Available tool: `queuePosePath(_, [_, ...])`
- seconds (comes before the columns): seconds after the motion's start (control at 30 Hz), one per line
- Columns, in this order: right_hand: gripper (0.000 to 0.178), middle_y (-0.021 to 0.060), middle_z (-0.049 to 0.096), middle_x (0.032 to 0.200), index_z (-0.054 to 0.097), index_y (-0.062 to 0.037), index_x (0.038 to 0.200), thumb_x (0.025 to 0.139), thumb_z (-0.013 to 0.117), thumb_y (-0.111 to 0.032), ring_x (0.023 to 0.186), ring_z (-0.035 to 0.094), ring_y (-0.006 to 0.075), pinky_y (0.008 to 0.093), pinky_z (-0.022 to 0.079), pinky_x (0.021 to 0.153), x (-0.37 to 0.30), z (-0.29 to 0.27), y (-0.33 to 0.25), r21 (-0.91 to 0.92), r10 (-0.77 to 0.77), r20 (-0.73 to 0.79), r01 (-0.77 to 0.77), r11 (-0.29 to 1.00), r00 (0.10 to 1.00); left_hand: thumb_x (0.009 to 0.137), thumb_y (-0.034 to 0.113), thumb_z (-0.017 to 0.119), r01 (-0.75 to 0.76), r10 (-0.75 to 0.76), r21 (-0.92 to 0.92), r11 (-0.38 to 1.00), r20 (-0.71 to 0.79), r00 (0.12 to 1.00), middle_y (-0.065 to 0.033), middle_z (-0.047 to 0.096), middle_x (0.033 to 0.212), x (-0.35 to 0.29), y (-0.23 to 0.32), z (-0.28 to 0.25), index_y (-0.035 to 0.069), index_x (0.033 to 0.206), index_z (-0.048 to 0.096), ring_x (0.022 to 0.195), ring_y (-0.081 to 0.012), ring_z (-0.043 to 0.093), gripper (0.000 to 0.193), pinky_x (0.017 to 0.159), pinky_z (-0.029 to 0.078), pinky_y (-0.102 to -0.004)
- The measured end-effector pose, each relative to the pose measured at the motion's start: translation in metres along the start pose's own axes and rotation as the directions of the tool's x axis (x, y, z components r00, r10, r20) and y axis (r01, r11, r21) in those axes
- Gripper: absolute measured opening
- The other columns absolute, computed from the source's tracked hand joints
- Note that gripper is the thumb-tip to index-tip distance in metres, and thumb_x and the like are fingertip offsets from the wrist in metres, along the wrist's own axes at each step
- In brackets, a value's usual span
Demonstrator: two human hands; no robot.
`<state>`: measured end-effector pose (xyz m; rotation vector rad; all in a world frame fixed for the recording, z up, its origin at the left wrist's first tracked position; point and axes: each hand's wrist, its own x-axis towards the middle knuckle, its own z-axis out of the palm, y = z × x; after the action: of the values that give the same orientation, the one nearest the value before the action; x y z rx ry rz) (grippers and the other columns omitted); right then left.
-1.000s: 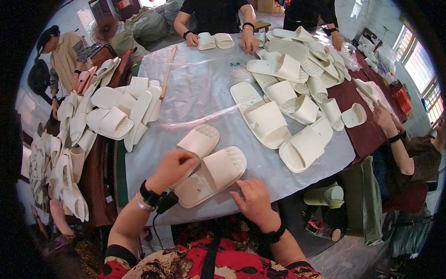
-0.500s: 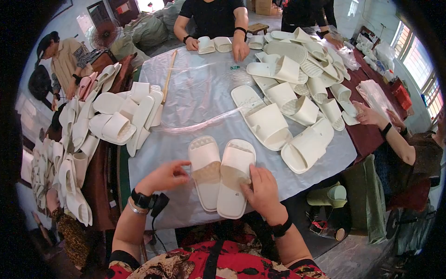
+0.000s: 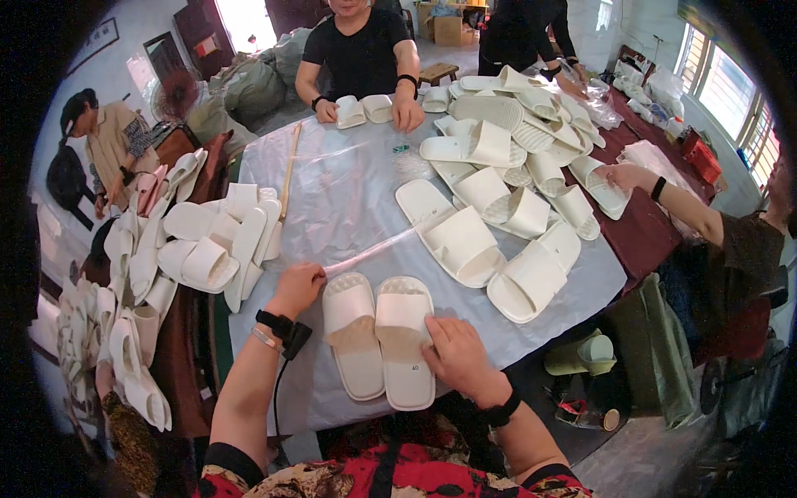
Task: Manually assemble and glue white slippers on a production table.
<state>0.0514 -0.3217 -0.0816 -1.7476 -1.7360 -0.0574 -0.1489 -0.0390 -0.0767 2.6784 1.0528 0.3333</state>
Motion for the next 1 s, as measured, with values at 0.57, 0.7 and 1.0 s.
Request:
queuePosePath(0.57, [0.023,0.0122,0.059,0.084,0.06,-0.0035,0.095,0.076,0.065,-0.015,0.084,0.057,0.0312,0.0407,0.046,0.074,0.083,-0.058,0.02,-0.172,-0.094,0.221,0.134,0.976,0.971,0.085,0.004,0.053,-0.019,0.014,-0.101,0.995,-0.044,0.999,-0.0164,0.06,0.094,-0.009,-0.002,-0.027,0.003,0.092,0.061,0.09,-0.036,0.059,0.011,0.078,0.048,-0.0435])
queuePosePath(0.7, [0.016,0.0105,0.06,0.08,0.06,-0.0051,0.088,0.078,0.064,-0.017,0.081,0.058,0.0289,0.0399,0.047,0.072,0.109,-0.047,0.021,-0.214,-0.147,0.218,0.195,0.957,0.965,0.086,0.007,0.055,-0.049,0.044,-0.129,0.99,-0.039,0.998,-0.0165,0.06,0.093,-0.006,-0.002,-0.037,0.002,0.091,0.061,0.09,-0.0357,0.058,0.009,0.078,0.047,-0.0424])
queuePosePath(1.0, [0.021,0.0102,0.063,0.091,0.06,-0.0056,0.083,0.076,0.068,-0.024,0.094,0.058,0.0267,0.0372,0.048,0.076,0.184,0.038,0.021,-0.195,-0.395,0.169,0.424,0.884,0.903,0.084,0.009,0.062,-0.139,0.064,-0.35,0.926,-0.217,0.974,-0.0141,0.062,0.079,0.0,0.022,-0.056,-0.001,0.087,0.06,0.071,-0.0272,0.06,0.011,0.065,0.047,-0.0344])
